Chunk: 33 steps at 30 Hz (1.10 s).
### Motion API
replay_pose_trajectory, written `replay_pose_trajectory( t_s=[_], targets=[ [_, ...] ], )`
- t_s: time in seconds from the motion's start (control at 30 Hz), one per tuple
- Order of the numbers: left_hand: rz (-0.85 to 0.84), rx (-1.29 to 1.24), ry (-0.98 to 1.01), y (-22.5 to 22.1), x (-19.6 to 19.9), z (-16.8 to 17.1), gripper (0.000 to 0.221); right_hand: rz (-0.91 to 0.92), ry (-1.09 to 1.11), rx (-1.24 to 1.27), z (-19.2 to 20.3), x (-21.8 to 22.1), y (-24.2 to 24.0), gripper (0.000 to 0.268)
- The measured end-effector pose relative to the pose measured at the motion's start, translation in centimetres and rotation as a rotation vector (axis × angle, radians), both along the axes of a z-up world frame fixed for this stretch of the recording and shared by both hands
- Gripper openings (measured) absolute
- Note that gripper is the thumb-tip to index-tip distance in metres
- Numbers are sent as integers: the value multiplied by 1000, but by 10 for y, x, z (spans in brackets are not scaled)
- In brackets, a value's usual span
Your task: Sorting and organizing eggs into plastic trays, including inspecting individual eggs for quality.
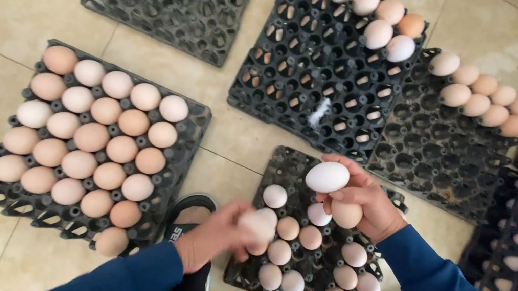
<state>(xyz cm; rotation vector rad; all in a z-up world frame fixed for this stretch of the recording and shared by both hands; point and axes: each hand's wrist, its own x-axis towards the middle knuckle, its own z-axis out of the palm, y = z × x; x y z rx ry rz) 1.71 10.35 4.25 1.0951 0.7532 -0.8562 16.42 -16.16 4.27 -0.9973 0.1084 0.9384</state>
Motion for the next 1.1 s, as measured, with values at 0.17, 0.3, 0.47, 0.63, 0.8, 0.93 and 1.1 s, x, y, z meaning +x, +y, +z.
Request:
replay_pose_trajectory(
  t_s=[0.17,0.3,0.47,0.63,0.8,0.93,1.1],
  targets=[
    [395,-381,-129,22,27,-11,51,-53,70,60,-18,1,12,70],
    [475,-481,-184,27,49,-4,52,-78,106,101,-20,0,18,71],
    [460,-510,-221,27,55,-18,47,-155,64,237,-42,-3,15,75],
    [434,-470,-182,28,48,-34,47,-229,-13,259,-37,-1,9,75],
    [491,-362,-112,45,28,-112,49,-365,18,13,-14,29,-25,63],
    [482,-93,199,46,57,-77,42,-519,-248,-198,-9,92,-77,54],
    [448,48,399,59,58,-92,41,-644,-594,-1050,-44,185,-125,52]
  ],
)
